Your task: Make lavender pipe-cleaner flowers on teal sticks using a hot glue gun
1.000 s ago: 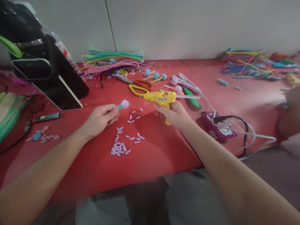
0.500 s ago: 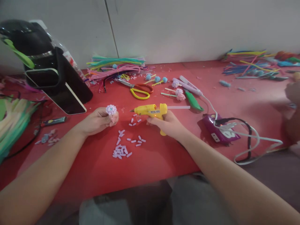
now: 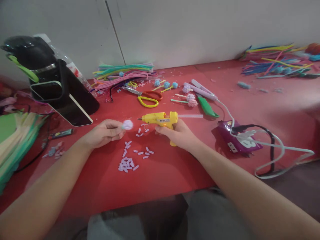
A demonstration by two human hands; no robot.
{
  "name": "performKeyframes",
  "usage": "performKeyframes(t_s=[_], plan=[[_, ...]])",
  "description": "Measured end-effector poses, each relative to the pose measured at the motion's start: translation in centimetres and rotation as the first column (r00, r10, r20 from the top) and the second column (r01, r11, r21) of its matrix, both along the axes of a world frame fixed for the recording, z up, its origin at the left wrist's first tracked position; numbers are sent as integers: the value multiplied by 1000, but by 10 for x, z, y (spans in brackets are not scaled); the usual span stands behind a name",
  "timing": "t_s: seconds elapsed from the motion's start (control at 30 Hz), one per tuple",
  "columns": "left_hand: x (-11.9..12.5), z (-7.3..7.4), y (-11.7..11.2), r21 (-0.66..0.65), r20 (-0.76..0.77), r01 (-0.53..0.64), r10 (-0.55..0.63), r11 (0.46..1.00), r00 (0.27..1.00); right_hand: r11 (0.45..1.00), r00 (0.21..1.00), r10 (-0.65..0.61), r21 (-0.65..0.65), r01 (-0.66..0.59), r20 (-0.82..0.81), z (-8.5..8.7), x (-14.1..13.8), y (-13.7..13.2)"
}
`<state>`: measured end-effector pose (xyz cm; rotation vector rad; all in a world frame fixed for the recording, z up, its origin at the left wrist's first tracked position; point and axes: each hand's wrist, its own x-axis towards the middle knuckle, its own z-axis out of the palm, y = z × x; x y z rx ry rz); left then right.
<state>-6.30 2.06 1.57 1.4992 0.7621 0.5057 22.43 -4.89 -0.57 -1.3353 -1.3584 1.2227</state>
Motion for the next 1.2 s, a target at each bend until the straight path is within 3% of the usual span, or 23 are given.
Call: performKeyframes(t_s=[0.2,0.37,0.53,1.2], plan=[[22,7,-12,226,-153,-155,192,962,969,992,995,-88,83,91,-35,2,5,-7],[28,12,-17,284,-225,-125,192,951,955,997,993,2,80,-12,115,11,3,-8],[31,12,-17,298,-233,-136,210,945,949,997,979,51,47,-61,199,11,5,-8],[32,11,-17,251,-253,-154,218,956,943,997,964,53,38,-65,259,12,4,-9]])
